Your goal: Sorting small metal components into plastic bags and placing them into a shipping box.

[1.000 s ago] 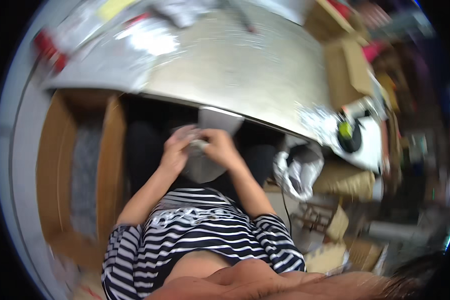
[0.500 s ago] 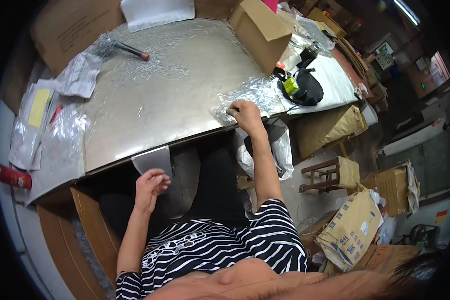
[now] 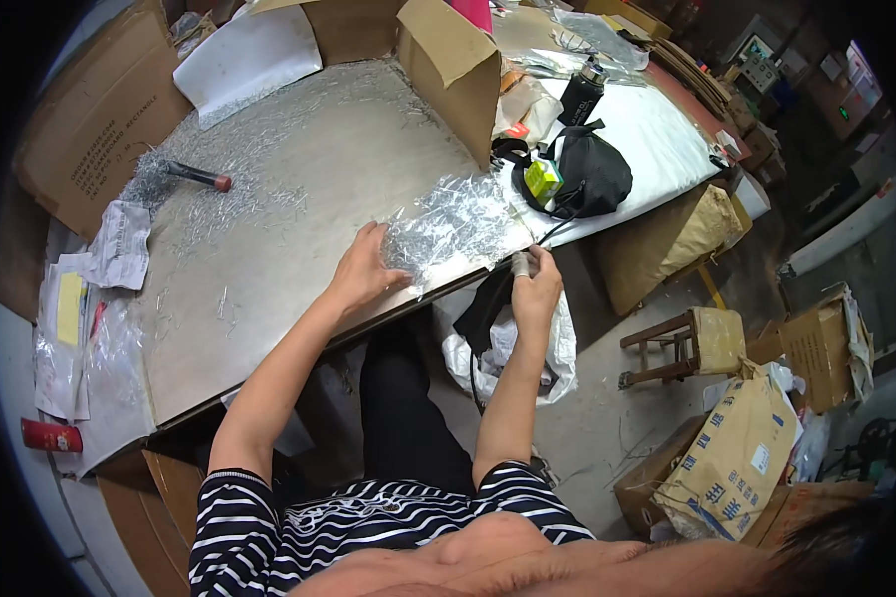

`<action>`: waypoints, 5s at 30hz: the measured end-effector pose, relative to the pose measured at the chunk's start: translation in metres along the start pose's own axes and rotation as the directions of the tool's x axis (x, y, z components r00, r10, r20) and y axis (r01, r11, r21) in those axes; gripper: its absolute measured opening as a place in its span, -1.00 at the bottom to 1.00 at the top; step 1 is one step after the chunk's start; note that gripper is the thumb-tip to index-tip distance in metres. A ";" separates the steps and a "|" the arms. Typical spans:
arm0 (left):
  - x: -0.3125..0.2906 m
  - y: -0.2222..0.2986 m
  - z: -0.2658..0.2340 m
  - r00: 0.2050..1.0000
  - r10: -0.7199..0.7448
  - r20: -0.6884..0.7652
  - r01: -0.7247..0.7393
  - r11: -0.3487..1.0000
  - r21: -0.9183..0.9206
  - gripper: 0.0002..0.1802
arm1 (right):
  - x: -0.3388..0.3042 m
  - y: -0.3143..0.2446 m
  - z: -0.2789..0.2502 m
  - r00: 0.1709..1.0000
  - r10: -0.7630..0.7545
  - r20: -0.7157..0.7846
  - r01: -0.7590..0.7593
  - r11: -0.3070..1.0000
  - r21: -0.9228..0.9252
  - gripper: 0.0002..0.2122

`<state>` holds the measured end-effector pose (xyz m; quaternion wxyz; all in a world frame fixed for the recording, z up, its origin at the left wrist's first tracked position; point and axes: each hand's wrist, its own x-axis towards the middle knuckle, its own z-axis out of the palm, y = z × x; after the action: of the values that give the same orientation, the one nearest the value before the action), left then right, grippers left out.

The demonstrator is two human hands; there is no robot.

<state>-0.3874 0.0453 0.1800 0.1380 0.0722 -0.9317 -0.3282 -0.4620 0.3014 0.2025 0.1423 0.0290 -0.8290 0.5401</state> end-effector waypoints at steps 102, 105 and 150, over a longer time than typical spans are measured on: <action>-0.011 -0.108 -0.087 0.963 -0.097 -0.253 -0.084 0.780 -0.620 -0.35 | -0.084 -0.112 0.143 0.531 -0.499 0.685 0.809 0.540 -0.233 -0.45; -0.005 -0.117 -0.095 0.998 -0.054 -0.015 0.028 0.715 -0.699 -0.58 | -0.086 -0.117 0.136 0.472 -0.567 0.675 0.844 0.511 -0.161 -0.45; -0.207 -0.079 -0.222 0.991 -0.133 -0.001 0.084 0.633 -0.769 -0.59 | -0.101 -0.094 0.141 0.401 -0.623 0.672 0.883 0.459 -0.101 -0.49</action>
<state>-0.1193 -0.1000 0.2525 0.1621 0.0722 -0.6940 -0.6977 -0.3751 0.1243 0.2061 0.1377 0.5321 -0.8177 0.1709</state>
